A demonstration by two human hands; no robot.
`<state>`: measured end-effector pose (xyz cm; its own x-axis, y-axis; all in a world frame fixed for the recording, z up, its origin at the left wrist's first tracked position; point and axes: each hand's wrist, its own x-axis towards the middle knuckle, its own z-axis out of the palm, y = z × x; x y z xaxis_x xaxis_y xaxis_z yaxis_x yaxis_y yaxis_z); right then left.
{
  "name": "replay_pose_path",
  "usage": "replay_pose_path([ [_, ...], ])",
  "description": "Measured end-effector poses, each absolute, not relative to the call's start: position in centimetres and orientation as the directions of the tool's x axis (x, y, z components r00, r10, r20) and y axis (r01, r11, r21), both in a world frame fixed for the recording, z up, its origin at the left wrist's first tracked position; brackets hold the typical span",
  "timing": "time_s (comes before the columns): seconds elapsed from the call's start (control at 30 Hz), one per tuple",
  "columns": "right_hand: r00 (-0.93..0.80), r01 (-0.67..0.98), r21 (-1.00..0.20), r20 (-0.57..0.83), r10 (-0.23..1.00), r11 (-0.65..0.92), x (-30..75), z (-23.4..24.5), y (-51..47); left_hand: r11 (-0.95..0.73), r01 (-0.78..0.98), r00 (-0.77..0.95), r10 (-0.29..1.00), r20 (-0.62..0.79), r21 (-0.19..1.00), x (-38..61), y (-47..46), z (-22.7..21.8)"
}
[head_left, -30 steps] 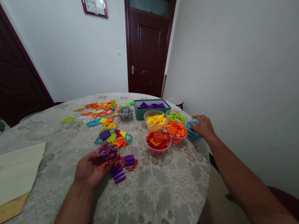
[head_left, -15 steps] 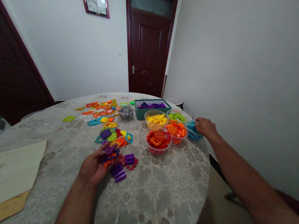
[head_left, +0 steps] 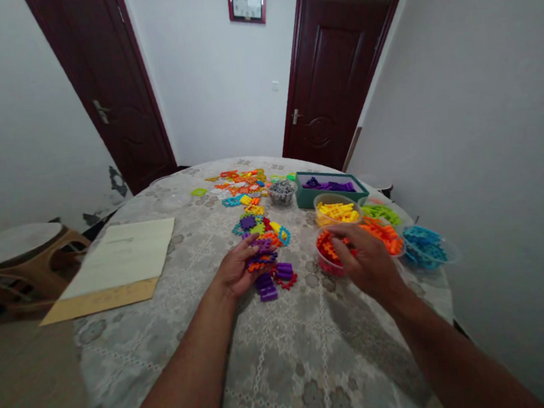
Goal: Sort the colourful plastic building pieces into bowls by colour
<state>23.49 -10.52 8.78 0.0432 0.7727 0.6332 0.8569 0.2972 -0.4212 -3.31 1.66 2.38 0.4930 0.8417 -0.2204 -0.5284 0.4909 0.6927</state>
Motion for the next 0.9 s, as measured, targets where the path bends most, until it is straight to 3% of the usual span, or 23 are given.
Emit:
replay_pose_path([
  [0.17, -0.16, 0.776, -0.439, 0.557, 0.815, 0.453, 16.2, 6.9, -8.0, 0.484, -0.5, 0.537, 0.824, -0.181, 0.719, -3.2, 1.4, 2.3],
  [0.47, -0.093, 0.81, -0.519, 0.343, 0.935, 0.271, 13.3, 5.2, -3.9, 0.528, -0.462, 0.566, 0.794, -0.221, 0.713, -2.7, 1.5, 1.5],
  [0.63, -0.011, 0.78, -0.555, 0.451, 0.893, 0.29, 14.2, 6.7, -2.8, 0.55, -0.463, 0.528, 0.801, -0.282, 0.695, -2.8, 1.6, 1.6],
  [0.73, 0.003, 0.81, -0.51, 0.497, 0.868, 0.289, 16.8, 8.5, -0.9, 0.553, -0.498, 0.468, 0.82, -0.33, 0.668, -2.9, 1.8, 1.8],
  [0.9, 0.137, 0.927, -0.371, 0.479, 0.867, 0.058, 23.4, 12.7, 4.8, 0.531, -0.59, 0.38, 0.847, -0.371, 0.609, -3.0, 2.0, 2.2],
])
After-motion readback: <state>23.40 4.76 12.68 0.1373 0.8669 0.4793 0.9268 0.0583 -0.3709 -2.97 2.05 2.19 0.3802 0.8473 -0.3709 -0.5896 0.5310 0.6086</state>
